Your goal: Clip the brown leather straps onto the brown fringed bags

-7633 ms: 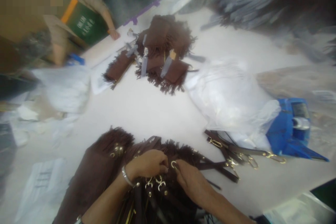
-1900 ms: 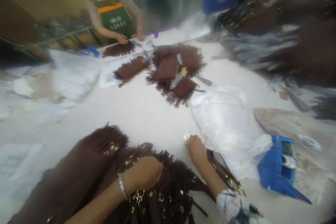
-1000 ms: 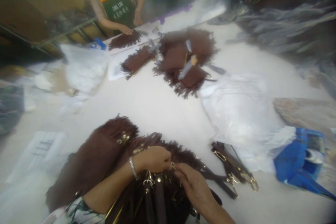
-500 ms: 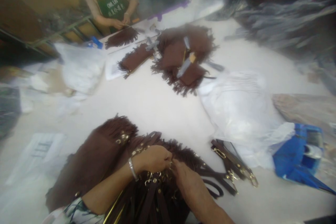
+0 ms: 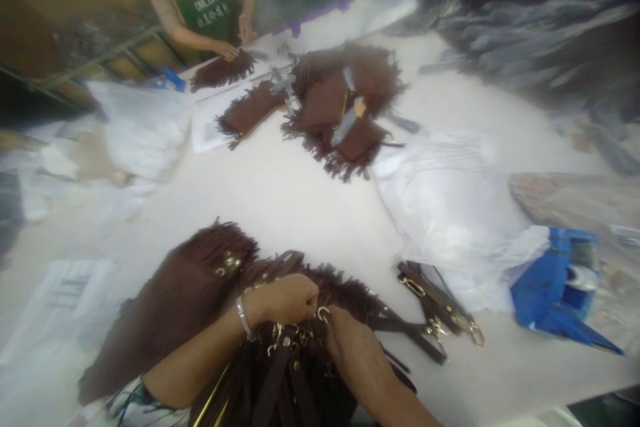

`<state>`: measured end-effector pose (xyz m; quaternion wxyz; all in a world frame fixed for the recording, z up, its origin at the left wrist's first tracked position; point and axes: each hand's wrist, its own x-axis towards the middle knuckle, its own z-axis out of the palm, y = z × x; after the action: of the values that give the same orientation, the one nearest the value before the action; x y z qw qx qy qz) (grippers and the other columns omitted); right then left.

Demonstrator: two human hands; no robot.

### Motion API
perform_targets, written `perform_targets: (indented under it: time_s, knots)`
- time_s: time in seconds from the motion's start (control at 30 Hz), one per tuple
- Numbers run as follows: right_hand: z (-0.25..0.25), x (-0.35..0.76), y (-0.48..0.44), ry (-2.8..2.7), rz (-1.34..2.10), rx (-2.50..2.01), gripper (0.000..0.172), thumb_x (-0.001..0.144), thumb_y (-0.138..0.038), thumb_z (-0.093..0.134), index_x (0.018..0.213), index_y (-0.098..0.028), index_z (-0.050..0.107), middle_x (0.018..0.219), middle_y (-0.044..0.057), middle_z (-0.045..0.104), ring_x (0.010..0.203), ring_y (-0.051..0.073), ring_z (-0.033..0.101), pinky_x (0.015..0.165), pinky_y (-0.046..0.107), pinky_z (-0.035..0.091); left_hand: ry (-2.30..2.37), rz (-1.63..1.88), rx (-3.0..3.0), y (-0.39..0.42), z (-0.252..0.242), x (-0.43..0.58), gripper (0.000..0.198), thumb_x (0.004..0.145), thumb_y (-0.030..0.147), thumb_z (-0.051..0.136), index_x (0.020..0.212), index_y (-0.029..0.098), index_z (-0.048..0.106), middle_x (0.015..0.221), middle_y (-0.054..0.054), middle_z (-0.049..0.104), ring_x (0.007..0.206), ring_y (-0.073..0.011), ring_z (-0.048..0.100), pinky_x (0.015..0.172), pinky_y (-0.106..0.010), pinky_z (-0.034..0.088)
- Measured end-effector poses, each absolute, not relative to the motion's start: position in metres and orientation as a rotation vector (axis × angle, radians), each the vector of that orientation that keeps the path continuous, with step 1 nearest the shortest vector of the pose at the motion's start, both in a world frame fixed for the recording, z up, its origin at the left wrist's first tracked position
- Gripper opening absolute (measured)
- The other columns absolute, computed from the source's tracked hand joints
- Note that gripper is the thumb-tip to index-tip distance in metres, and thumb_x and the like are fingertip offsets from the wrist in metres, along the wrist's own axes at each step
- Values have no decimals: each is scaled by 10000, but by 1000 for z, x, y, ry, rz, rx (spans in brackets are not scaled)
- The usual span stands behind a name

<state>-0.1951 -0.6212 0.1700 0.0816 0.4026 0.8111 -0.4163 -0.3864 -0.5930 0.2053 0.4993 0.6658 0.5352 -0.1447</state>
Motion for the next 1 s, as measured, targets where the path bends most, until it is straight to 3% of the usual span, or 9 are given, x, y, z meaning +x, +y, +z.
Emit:
perform_targets:
  time_s: [0.33, 0.8, 1.0]
  knots:
    - [172, -204, -616, 2210, -1502, 1274, 253, 966, -275, 353, 903, -168, 572, 868, 83, 704, 827, 221, 685, 627, 272, 385, 1527, -489, 1841, -603, 213, -366, 237, 809, 116, 431, 780, 131, 666, 758, -126, 695, 718, -250, 654, 642, -327, 471]
    - [174, -210, -609, 2104, -1569, 1248, 283, 938, -263, 400, 947, -113, 639, 936, 168, 719, 924, 238, 687, 720, 268, 444, 1540, -579, 1886, -614, 206, -357, 257, 786, 66, 398, 896, 133, 621, 814, -128, 684, 735, -277, 650, 678, -406, 520]
    - [170, -208, -610, 2117, -1589, 1227, 303, 925, -285, 409, 913, -124, 666, 904, 155, 729, 880, 238, 700, 672, 263, 442, 1522, -568, 1869, -615, 202, -360, 234, 810, 81, 404, 945, 149, 582, 860, -107, 683, 783, -250, 656, 696, -356, 506]
